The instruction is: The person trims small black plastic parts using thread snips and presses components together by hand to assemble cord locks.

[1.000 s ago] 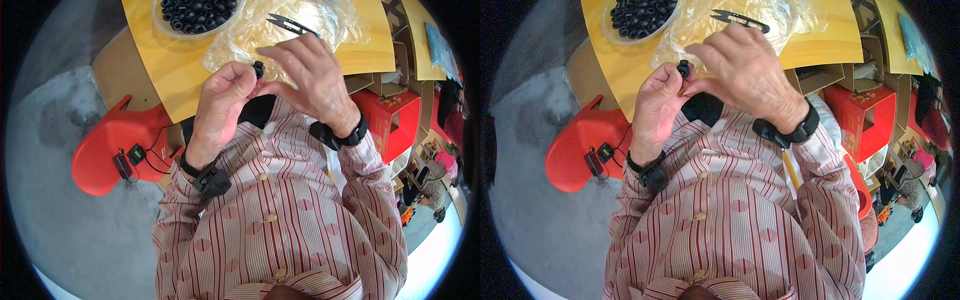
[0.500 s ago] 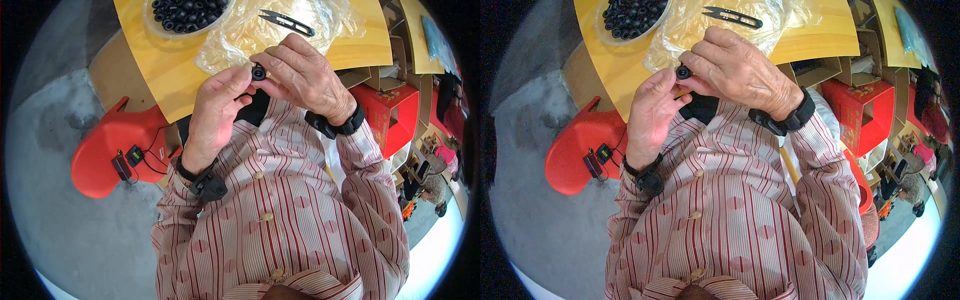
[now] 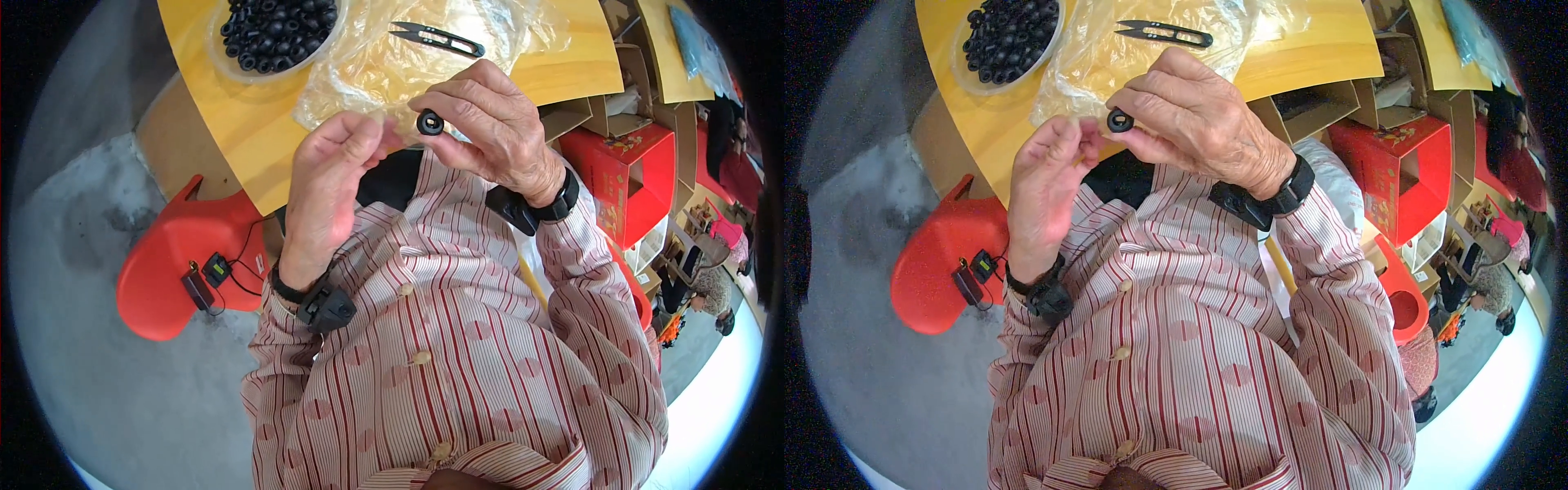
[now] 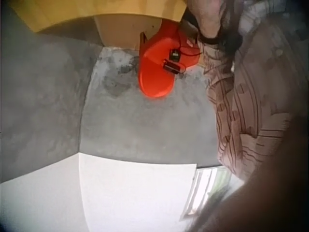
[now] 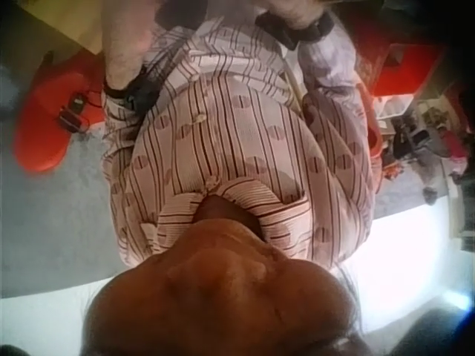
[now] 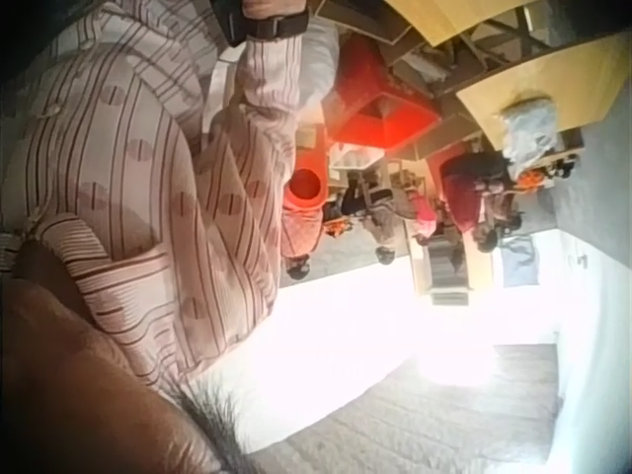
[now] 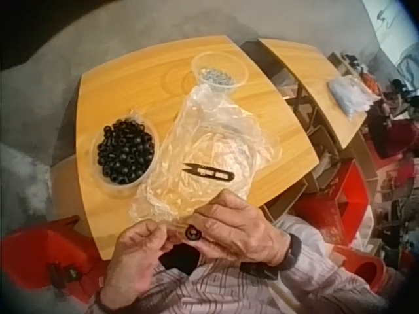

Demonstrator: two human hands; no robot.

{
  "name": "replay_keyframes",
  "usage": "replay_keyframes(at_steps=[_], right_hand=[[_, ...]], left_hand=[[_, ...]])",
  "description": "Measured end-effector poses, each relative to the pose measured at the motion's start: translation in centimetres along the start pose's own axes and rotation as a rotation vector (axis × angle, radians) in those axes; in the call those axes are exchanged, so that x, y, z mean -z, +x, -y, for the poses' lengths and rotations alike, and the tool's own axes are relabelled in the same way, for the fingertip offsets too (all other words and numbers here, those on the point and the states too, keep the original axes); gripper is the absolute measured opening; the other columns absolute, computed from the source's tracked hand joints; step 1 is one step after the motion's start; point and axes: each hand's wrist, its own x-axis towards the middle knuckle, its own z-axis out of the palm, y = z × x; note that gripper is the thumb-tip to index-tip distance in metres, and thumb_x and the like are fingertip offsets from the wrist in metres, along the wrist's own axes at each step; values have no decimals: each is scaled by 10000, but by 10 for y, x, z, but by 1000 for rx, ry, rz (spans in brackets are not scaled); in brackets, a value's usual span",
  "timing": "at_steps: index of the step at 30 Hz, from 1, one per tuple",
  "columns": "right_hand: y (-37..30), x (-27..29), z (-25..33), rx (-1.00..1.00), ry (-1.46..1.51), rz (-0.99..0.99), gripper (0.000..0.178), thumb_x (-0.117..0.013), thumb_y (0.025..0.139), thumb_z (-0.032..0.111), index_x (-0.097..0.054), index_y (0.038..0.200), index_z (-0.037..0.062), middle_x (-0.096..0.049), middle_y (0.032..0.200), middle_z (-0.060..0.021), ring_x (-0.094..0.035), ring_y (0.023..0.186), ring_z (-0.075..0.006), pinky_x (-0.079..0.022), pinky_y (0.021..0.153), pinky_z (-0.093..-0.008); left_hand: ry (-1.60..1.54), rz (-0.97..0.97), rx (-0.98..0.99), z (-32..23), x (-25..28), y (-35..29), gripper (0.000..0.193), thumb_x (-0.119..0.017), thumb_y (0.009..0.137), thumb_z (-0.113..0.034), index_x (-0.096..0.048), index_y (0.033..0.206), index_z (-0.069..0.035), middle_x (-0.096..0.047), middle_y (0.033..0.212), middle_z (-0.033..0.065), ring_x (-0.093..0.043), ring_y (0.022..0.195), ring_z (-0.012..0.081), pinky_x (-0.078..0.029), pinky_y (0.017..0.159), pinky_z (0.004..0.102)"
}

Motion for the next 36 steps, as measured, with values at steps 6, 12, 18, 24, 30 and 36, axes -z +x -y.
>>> replay_keyframes(at_steps=[6,12,18,24,30,36], right_hand=[[-35,30,-14,-179,-167,-51,259,-740,718,142,-626,908,8,-626,831,-105,-565,730,-267,-483,650,-347],[-106,92,-48,-676,-665,-424,155,-690,809,164,-652,879,31,-629,757,-89,-580,675,-224,-466,617,-319],[-174,121,-92,-1244,-751,-419,397,-576,866,445,-647,926,59,-638,835,-209,-620,816,-361,-478,704,-420],[-206,121,-102,-1384,-770,-334,506,-510,903,497,-639,1098,48,-671,1002,-167,-638,953,-320,-482,816,-382],[-186,106,-100,-1292,-790,-392,447,-519,917,459,-663,1035,53,-689,916,-147,-659,845,-284,-495,750,-365],[-148,89,-82,-1106,-687,-551,287,-586,918,314,-668,970,44,-678,809,-114,-629,711,-174,-495,646,-317]], left_hand=[[104,-66,-45,-1,10,-3,159,-594,917,-176,-601,905,-17,-633,930,54,-555,807,105,-414,761,235],[111,-117,-65,-10,32,-4,162,-591,921,-173,-585,899,-13,-611,921,53,-542,833,116,-415,775,241],[122,-210,-145,-18,45,-6,154,-577,930,-166,-581,889,-18,-598,902,48,-520,814,102,-403,760,238],[250,-216,-217,-24,37,1,150,-578,923,-147,-602,927,1,-605,883,47,-525,808,104,-411,762,233],[661,-376,-381,-47,46,10,148,-601,906,-141,-614,940,3,-621,859,16,-545,774,83,-435,719,241],[1317,-509,-679,-73,48,45,165,-649,832,-136,-629,957,-30,-626,858,83,-568,784,213,-455,706,312]])
